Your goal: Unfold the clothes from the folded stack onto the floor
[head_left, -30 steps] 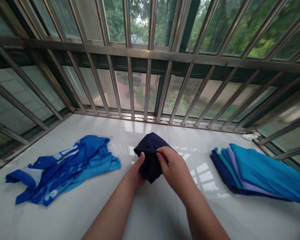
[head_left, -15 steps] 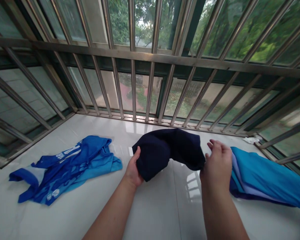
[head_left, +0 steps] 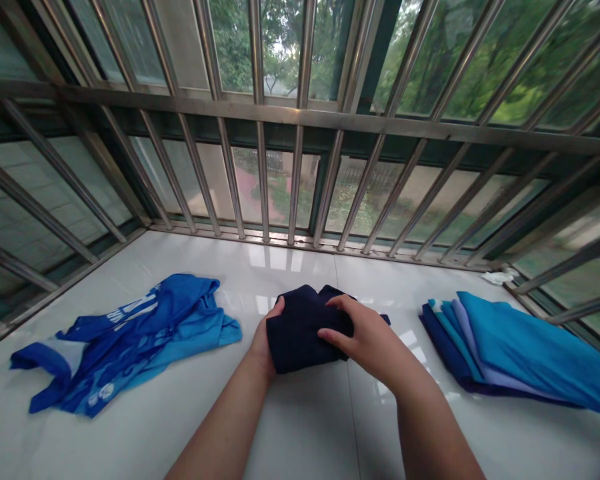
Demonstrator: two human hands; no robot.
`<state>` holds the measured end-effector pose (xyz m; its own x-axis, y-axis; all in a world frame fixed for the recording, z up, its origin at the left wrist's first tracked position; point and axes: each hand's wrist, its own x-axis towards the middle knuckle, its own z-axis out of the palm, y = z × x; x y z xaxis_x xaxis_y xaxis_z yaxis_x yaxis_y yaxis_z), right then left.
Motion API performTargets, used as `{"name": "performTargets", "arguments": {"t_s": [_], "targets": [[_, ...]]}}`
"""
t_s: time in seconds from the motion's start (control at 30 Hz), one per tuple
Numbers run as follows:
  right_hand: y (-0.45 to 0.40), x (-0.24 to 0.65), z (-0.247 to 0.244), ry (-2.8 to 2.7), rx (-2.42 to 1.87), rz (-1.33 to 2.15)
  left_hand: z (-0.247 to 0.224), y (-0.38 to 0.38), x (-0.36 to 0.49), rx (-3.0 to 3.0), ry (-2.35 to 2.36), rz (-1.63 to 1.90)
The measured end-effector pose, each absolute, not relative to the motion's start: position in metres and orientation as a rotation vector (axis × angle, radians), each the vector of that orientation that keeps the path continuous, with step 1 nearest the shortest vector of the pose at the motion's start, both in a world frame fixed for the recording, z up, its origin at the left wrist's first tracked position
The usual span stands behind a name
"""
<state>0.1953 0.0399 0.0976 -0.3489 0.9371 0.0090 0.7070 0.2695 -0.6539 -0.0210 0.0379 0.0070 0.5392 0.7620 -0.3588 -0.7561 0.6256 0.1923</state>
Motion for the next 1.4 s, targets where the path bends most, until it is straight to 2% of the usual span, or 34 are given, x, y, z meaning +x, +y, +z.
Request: {"name": "performTargets", "arguments": {"t_s": [0.2, 0.27, 0.33, 0.43, 0.63, 0.77, 0.87, 1.0, 1.1, 1.17, 1.23, 1.4], "targets": [[0.037, 0.195, 0.108, -2.155, -1.444, 0.555, 0.009, 0.049, -0.017, -0.114, 0.667, 1.25], [0.022, 0.193, 0.122, -2.178, -1.274, 0.719, 0.008, 0.05, -0.021, -0.137, 0.636, 1.403], [0.007, 0.189, 0.137, -2.278, -0.968, 1.033, 0.006, 0.049, -0.027, -0.097, 0.547, 1.496], [-0.005, 0.18, 0.145, -2.358, -0.656, 1.31, 0.0, 0.043, -0.034, 0.03, 0.377, 1.444], [0.019, 0.167, 0.092, -2.302, -1.338, 0.641, -0.012, 0.035, -0.033, 0.261, 0.169, 1.229], [0.034, 0.17, 0.073, -2.352, -1.407, 0.696, -0.02, 0.026, -0.032, 0.399, 0.211, 1.194], [0.037, 0.172, 0.085, -2.289, -1.464, 0.653, -0.02, 0.021, -0.029, 0.553, 0.341, 1.153], [0.03, 0.176, 0.11, -2.153, -1.55, 0.637, -0.011, 0.021, -0.02, 0.73, 0.594, 0.907], [0.018, 0.182, 0.123, -1.977, -1.387, 0.962, -0.008, 0.022, -0.016, 0.717, 0.665, 0.932], [0.014, 0.19, 0.127, -1.679, -1.194, 1.265, -0.011, 0.022, -0.019, 0.644, 0.612, 1.014], [0.017, 0.203, 0.126, -1.325, -1.137, 1.394, -0.015, 0.021, -0.028, 0.542, 0.516, 1.059], [0.054, 0.236, 0.104, -1.057, -1.626, 1.038, -0.032, 0.024, -0.053, 0.359, 0.32, 1.008]]}}
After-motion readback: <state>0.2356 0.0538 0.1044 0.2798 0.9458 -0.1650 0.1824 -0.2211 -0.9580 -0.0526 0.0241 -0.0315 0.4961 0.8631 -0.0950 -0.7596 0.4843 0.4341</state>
